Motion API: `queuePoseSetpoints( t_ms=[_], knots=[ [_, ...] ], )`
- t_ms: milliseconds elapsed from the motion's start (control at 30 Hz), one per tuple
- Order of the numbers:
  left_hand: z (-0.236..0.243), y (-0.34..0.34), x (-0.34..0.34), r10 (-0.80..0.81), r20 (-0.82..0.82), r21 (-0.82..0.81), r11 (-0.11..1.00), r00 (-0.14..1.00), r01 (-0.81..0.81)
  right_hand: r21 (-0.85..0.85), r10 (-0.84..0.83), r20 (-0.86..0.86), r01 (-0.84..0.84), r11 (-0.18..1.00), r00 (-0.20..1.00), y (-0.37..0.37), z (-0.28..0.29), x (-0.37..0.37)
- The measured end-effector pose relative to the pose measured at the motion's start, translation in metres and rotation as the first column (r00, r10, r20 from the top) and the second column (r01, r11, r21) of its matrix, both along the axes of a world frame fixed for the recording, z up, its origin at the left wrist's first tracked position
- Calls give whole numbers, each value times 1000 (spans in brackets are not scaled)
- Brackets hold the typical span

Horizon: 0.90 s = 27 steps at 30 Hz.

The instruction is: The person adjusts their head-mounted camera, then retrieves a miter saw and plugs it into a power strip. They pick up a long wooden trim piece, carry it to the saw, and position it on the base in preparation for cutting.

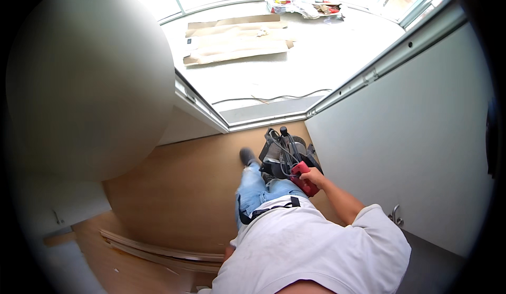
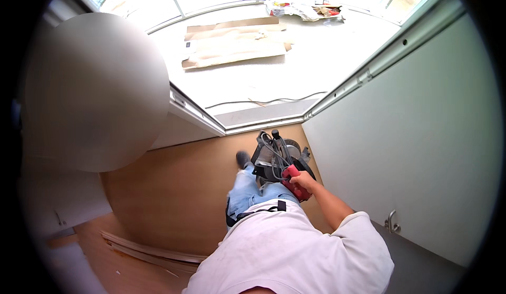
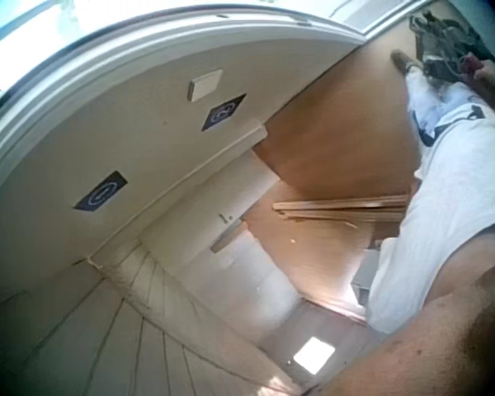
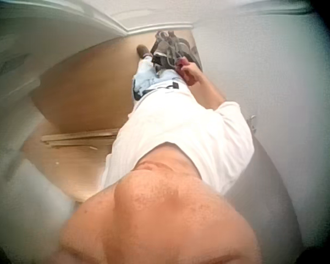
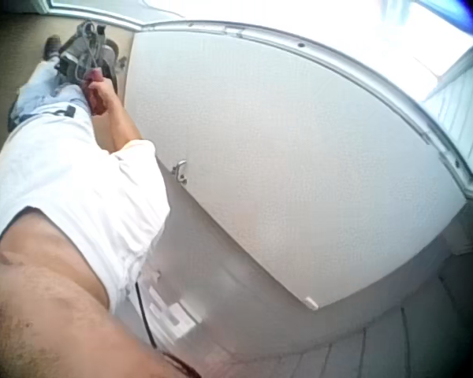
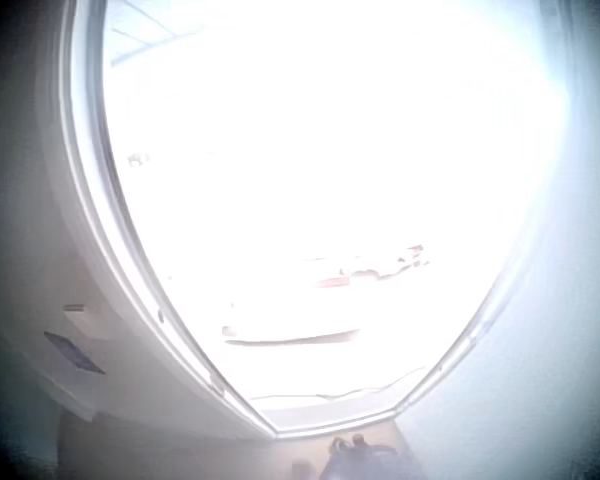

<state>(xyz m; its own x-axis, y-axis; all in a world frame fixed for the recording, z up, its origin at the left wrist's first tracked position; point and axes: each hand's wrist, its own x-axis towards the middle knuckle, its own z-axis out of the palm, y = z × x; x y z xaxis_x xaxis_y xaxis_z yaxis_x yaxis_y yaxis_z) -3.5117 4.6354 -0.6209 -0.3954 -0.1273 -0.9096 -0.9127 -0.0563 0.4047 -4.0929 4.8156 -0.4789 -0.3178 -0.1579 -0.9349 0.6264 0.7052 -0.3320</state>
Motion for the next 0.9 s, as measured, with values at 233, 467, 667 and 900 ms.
queuePoseSetpoints(
  t_ms=[233,467,667,900],
  knots=[
    [-51,-173,-184,212,-67,19,977,975,-211,-53,-35,-112,29,998,993,-150,-24,-146],
    [5,-364,-372,712,-126,177,701,691,-691,-275,-128,-263,52,960,956,-287,-19,-261],
    [5,-410,-360,741,-31,39,672,671,-740,-287,-123,-330,25,958,936,-355,2,-322],
    [-49,-325,-318,91,-115,-231,966,989,-116,-289,-7,-340,-98,952,940,-423,16,-410]
  ],
)
